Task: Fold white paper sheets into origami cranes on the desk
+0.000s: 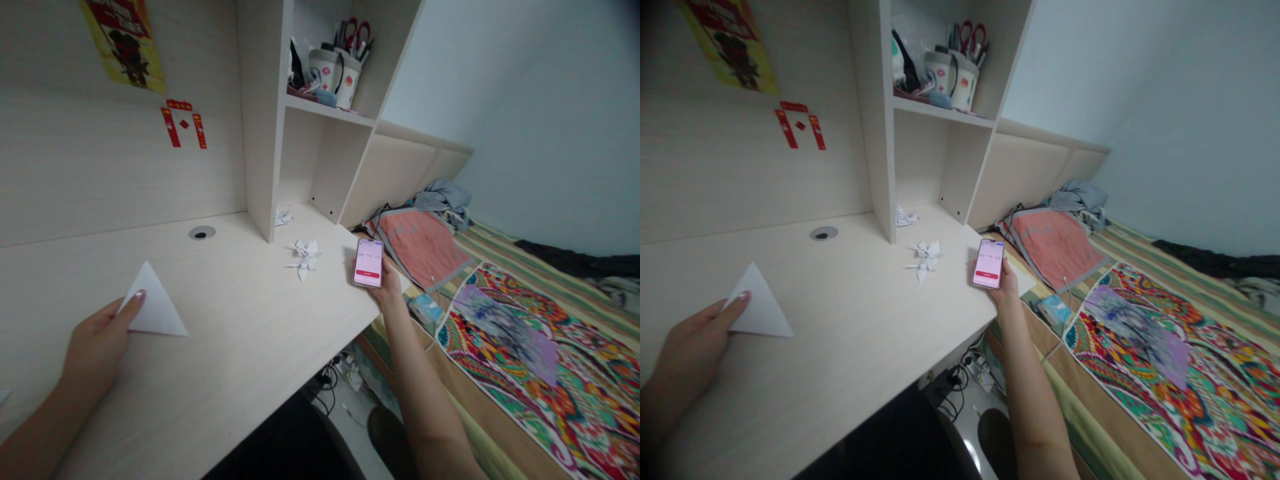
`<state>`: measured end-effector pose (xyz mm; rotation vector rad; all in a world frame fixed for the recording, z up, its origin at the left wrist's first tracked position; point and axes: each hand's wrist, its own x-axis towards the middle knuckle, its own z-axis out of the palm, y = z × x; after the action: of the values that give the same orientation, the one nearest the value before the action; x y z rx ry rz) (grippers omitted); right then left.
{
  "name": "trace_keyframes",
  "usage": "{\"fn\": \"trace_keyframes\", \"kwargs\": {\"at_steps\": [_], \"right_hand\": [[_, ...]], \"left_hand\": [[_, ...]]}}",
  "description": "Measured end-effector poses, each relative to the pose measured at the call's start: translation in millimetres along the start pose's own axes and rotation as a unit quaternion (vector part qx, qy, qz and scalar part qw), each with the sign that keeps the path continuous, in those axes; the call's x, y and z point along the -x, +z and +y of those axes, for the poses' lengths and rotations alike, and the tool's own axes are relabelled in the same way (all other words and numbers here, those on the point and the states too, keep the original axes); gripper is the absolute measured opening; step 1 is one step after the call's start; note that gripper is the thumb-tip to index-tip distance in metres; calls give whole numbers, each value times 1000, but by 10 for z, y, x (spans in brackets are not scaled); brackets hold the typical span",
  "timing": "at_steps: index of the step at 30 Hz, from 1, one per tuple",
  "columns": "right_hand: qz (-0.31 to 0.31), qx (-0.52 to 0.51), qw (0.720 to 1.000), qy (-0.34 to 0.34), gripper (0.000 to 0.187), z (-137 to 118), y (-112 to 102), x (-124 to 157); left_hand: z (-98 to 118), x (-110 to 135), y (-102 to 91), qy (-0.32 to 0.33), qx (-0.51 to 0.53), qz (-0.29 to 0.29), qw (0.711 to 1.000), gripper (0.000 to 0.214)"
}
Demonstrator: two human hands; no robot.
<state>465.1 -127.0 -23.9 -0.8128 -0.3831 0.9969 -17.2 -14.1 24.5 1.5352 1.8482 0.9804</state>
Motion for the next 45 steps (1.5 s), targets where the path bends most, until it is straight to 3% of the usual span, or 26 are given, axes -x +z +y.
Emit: {"fn": "trace_keyframes", "kwargs": {"at_steps": [6,10,12,15,18,20,22,25,27,29,33,37,39,41,44,45], "right_hand": [[3,3,1000,-10,40,-24,0,26],[63,146,984,-82,43,-141,-31,21],[103,258,942,-187,42,-205,-19,7],[79,458,837,-289,41,-213,42,-10],[48,648,706,-281,47,-89,96,-11],[40,698,664,-263,47,24,100,-10],[38,697,668,-257,46,117,81,-15],[21,646,721,-250,47,182,41,-28],[15,626,740,-246,46,188,19,-36],[16,636,732,-244,46,188,0,-42],[21,687,684,-245,46,196,-42,-42],[36,683,686,-249,48,178,38,31],[40,666,693,-271,51,184,227,119],[16,617,729,-295,48,248,548,240],[-129,509,806,-274,36,507,1193,449],[-187,476,819,-260,32,635,1419,515]], "left_hand": [[3,-27,11,-41,18,-8,999,37],[-45,-62,16,-50,84,-9,995,35],[-56,-63,9,-46,108,-33,993,34],[-45,-41,-6,-47,115,-45,991,33],[-27,-14,-14,-49,124,-47,990,33],[-32,-8,-14,-50,148,-54,986,34],[-53,-15,-11,-44,170,-71,982,36],[-78,-28,-7,-41,186,-85,978,39],[-71,-23,-10,-43,193,-79,977,39],[-49,-7,-19,-51,201,-73,976,39],[-25,13,-43,-41,209,-100,972,43],[-94,-39,-16,-43,225,-86,970,38],[-146,-70,14,-52,256,-95,961,40],[-188,-84,40,-45,292,-93,951,44],[-215,-72,57,-27,344,-99,933,46],[-218,-67,57,-24,363,-100,926,47]]}}
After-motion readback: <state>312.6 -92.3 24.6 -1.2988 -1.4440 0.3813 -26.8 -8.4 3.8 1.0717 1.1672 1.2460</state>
